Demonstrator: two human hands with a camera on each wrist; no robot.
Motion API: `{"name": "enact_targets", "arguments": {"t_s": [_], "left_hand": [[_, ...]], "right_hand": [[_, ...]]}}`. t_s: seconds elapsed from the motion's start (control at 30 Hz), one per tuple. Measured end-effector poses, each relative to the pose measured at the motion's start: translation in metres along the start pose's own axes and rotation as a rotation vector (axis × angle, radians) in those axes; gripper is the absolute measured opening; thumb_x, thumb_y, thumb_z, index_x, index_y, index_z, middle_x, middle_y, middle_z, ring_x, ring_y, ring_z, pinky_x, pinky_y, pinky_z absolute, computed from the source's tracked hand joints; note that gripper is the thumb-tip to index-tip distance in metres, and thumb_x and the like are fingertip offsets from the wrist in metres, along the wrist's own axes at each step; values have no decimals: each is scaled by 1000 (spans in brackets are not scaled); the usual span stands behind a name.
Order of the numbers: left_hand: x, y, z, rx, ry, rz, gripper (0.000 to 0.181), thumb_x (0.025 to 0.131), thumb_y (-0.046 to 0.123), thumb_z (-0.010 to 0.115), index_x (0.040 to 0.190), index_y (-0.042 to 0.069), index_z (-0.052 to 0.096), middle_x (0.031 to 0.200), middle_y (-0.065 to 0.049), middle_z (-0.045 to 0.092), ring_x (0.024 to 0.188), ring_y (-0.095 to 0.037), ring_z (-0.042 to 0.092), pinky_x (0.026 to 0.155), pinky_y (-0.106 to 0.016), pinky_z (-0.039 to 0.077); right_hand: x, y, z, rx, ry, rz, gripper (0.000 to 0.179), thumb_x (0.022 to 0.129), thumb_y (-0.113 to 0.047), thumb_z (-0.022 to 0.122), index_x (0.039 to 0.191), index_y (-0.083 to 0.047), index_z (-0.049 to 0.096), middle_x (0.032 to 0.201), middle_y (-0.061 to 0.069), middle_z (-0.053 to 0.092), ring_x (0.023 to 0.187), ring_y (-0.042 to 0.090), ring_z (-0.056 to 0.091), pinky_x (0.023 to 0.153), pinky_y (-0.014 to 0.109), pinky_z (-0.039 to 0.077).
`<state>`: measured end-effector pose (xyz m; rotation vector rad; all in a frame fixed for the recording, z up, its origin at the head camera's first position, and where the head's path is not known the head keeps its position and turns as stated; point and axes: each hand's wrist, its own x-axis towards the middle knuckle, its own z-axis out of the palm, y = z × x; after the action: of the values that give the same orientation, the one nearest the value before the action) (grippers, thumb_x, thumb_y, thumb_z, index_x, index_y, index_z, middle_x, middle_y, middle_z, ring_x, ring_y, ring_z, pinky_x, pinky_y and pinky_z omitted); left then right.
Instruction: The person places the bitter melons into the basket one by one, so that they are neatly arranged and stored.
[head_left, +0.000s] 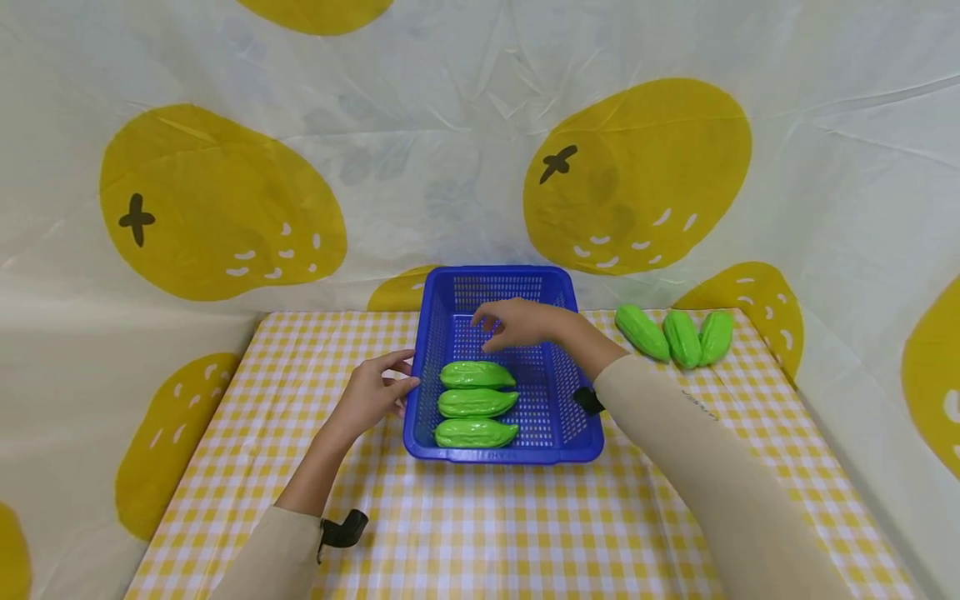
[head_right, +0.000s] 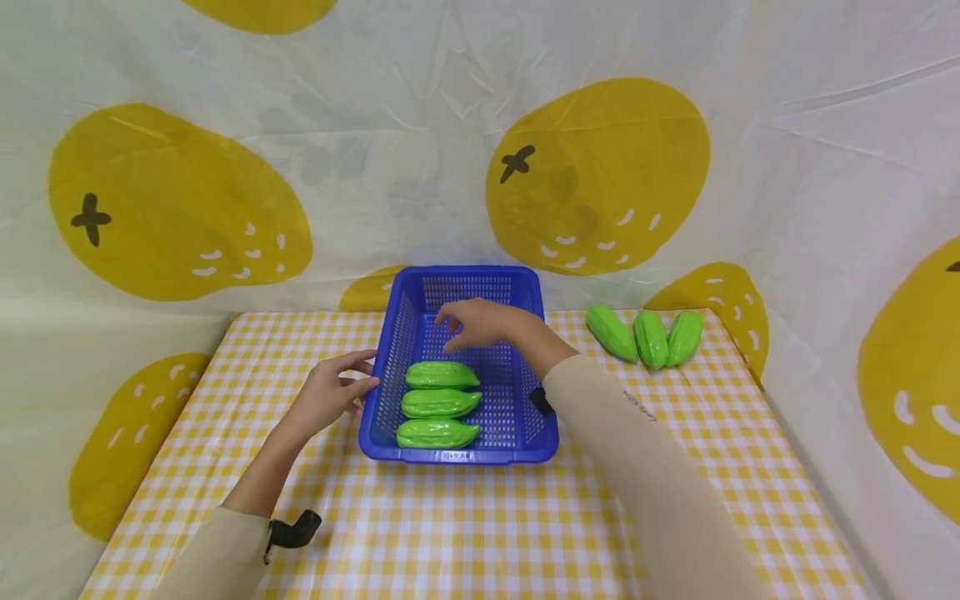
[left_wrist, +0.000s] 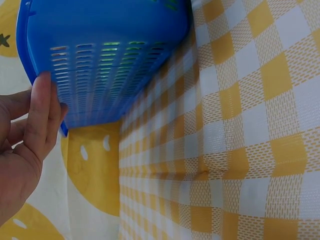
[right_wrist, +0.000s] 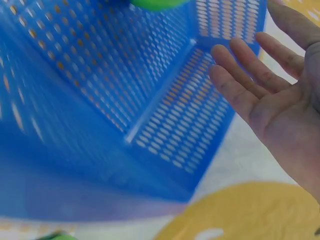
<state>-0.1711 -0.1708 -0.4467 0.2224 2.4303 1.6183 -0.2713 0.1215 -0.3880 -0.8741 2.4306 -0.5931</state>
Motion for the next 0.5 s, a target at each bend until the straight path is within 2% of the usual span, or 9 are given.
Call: {"name": "enact_targets", "arguments": {"t_s": [0.1, 0.23, 0.33, 0.5], "left_hand": [[-1, 0, 0, -5, -5, 1, 52, 100, 4, 67, 150, 2, 52, 123, -24, 62, 71, -18, 71, 61, -50, 67], [-1, 0, -1, -6, -6, 6, 52, 100, 4, 67, 150, 2, 52, 123, -24, 62, 71, -18, 71, 61, -49, 67], [0, -1, -1, -6, -1, 3, 52, 99, 4, 68, 149, 2, 53, 123, -24, 62, 70, -17, 71, 60, -48, 67], [1, -2, 0, -19, 2, 0, 52, 99, 4, 68, 149, 1, 53, 122, -25, 62, 69, -16, 71, 58, -45, 67]], "right_hand": [[-12, 0, -12, 24, 56, -9, 53, 101, -30, 70, 148, -15, 52, 139, 11, 62, 129, 30, 61, 106, 43, 57], [-30, 5, -23, 71, 136, 4, 56, 101, -30, 70, 151, -15, 48, 141, 11, 60, 128, 30, 62, 105, 45, 58], [-42, 12, -27, 112, 186, 20, 60, 101, -32, 69, 154, -17, 44, 144, 10, 58, 129, 29, 62, 105, 46, 58], [-62, 30, -31, 204, 278, 18, 64, 102, -30, 68, 157, -13, 39, 149, 14, 53, 133, 35, 57, 109, 51, 55]]}}
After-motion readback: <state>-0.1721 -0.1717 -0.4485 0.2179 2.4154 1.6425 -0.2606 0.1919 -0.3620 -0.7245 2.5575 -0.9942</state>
